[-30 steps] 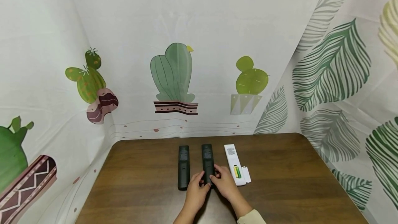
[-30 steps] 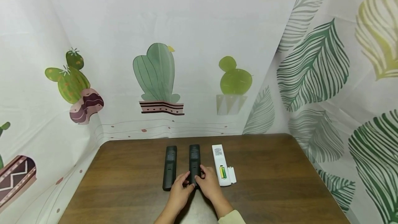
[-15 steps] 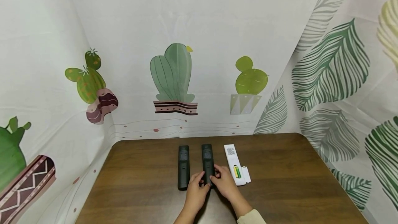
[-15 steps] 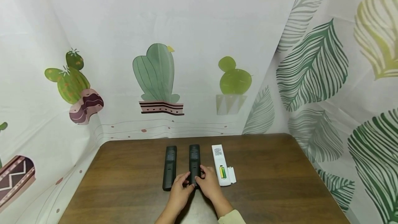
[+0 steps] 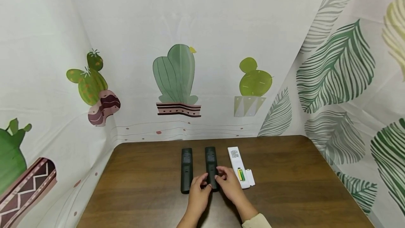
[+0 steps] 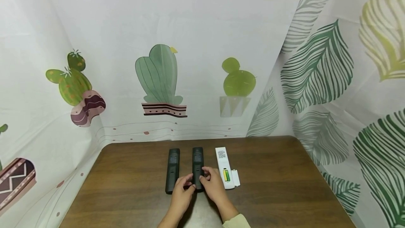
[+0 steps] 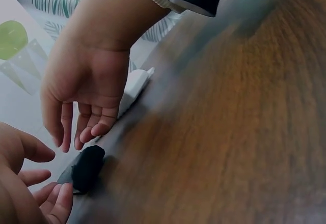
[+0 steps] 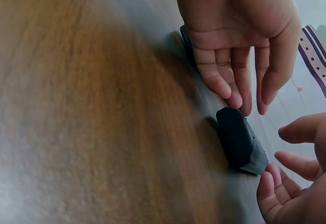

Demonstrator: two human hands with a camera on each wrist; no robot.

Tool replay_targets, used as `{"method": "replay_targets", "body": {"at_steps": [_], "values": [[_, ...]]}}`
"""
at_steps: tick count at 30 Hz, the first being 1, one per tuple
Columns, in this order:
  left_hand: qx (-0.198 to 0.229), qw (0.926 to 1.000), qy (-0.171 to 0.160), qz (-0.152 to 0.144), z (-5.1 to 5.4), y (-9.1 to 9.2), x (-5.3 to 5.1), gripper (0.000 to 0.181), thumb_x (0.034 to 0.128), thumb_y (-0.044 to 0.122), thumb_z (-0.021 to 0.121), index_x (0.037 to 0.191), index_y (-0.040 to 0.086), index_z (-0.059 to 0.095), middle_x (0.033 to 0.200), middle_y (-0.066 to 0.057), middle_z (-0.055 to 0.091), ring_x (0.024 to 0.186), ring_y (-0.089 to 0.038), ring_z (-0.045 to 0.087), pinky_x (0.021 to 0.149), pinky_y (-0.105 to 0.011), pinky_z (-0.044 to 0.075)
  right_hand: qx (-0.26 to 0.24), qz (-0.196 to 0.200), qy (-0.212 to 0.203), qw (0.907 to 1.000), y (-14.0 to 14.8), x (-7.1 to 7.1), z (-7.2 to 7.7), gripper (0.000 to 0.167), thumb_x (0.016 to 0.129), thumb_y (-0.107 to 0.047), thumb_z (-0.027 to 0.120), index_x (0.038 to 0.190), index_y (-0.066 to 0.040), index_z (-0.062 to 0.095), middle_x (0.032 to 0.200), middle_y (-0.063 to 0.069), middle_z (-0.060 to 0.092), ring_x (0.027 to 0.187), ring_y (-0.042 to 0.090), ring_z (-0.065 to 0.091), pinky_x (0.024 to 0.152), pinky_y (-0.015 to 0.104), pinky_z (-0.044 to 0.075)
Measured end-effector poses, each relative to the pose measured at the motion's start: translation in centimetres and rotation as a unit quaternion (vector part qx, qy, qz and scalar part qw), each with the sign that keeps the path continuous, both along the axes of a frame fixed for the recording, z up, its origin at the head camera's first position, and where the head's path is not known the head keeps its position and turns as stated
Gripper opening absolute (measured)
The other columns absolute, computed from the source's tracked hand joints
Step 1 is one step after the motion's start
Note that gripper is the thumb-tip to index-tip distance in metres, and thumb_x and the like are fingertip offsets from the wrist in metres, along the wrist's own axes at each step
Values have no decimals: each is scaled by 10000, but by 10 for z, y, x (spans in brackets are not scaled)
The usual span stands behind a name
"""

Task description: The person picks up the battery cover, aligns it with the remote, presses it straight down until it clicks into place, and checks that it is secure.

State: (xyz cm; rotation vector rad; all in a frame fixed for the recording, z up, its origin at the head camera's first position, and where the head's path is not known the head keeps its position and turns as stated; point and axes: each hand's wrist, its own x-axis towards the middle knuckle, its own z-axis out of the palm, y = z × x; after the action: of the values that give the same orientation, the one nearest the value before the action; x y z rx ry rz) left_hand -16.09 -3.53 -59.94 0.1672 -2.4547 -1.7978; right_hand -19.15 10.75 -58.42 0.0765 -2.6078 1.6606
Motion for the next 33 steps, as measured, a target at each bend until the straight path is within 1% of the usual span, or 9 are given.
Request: {"method": "replay_targets", "body": {"at_steps": [3, 6, 11, 16, 20, 25, 29, 33], "values": [[100, 9999, -18, -43, 4, 0, 0, 386, 859, 55, 702, 1244, 52, 683, 1183, -94, 624, 1007, -178, 606, 805, -219, 488, -138, 10, 36, 9999, 0, 0, 1, 302, 911, -109, 691, 1199, -19, 676, 1103, 151, 634, 849, 120, 580, 742, 209, 473], [264, 9996, 5, -115, 6, 0, 0, 355, 859, 43, 693, 1214, 51, 688, 1141, -75, 654, 976, -145, 624, 800, -204, 500, -284, 34, 59, 9996, 0, 0, 2, 275, 916, -102, 683, 1179, -19, 683, 1101, 146, 638, 857, 121, 601, 756, 206, 484], [541, 9982, -11, -250, 4, 2, 1, 338, 870, 47, 668, 1208, 48, 678, 1107, -78, 684, 956, -128, 637, 798, -198, 502, -506, 50, 11, 9987, 3, 1, 5, 257, 920, -87, 677, 1165, -10, 687, 1104, 143, 662, 870, 143, 610, 761, 203, 481], [700, 9971, -67, -291, 4, 3, 3, 332, 884, 59, 659, 1216, 58, 674, 1095, -80, 701, 946, -122, 634, 799, -194, 493, -747, 19, 65, 9972, 6, 3, 8, 254, 919, -68, 671, 1163, 3, 685, 1108, 152, 677, 871, 139, 608, 758, 207, 485], [820, 9960, -91, -339, 5, 4, 3, 337, 892, 61, 652, 1228, 48, 671, 1096, -86, 718, 949, -118, 640, 790, -189, 498, -777, -96, 184, 9968, 9, 2, 9, 240, 906, -40, 671, 1142, -5, 695, 1103, 152, 682, 871, 112, 609, 775, 211, 492], [1077, 9927, -177, -510, 9, 6, 4, 360, 900, 36, 616, 1258, 7, 647, 1117, -133, 717, 942, -122, 655, 773, -181, 521, -752, -242, 262, 9965, 13, 1, 8, 237, 901, -34, 674, 1136, -20, 698, 1084, 140, 662, 853, 75, 587, 776, 199, 484], [1249, 9897, -227, -668, 11, 7, 6, 379, 913, 13, 587, 1289, -24, 621, 1143, -172, 703, 957, -149, 670, 770, -181, 536, -755, -317, 378, 9959, 16, 2, 9, 238, 903, -32, 679, 1139, -15, 696, 1075, 136, 649, 851, 69, 575, 767, 194, 482], [1371, 9870, -276, -789, 13, 8, 7, 385, 934, 17, 571, 1316, -22, 603, 1168, -178, 691, 998, -189, 675, 782, -200, 553, -662, -450, 527, 9954, 20, 3, 12, 247, 889, -2, 691, 1135, -15, 699, 1061, 127, 647, 843, 81, 585, 756, 195, 492]]}}
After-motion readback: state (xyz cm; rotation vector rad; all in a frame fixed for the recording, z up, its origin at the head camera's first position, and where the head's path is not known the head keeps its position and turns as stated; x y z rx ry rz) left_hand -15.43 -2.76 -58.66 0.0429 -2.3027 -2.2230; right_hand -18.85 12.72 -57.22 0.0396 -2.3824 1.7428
